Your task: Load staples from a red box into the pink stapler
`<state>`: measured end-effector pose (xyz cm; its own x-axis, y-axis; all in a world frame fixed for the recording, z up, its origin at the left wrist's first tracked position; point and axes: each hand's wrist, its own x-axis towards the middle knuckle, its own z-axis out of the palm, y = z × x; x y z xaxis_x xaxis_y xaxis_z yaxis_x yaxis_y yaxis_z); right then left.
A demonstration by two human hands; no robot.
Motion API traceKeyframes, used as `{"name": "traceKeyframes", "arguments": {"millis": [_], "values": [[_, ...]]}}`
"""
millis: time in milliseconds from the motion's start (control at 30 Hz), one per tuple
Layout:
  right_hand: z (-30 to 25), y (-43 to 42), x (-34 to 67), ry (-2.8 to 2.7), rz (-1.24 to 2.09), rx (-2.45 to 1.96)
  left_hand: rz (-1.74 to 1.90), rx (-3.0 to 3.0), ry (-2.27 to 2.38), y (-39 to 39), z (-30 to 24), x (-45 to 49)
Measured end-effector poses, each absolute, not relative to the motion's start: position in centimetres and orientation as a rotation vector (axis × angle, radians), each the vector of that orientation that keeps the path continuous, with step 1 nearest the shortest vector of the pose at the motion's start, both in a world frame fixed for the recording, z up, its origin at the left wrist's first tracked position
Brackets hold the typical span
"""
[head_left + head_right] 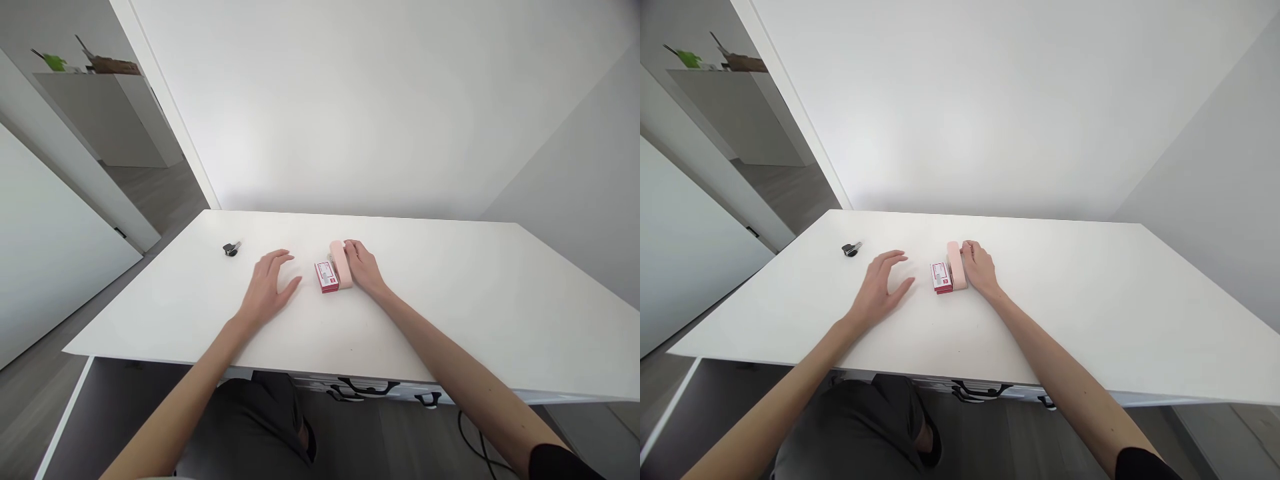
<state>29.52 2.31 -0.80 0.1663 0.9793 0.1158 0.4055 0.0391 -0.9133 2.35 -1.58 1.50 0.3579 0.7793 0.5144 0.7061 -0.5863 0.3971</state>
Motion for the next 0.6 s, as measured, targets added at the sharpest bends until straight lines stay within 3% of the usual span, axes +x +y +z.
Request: {"name": "traceKeyframes", "arguments": {"millis": [600], "values": [[-0.5,2.3,29.4,-1.379,0.795,-1.514,0.815,2.155,1.227,-0.7,0.2,8.0]]}}
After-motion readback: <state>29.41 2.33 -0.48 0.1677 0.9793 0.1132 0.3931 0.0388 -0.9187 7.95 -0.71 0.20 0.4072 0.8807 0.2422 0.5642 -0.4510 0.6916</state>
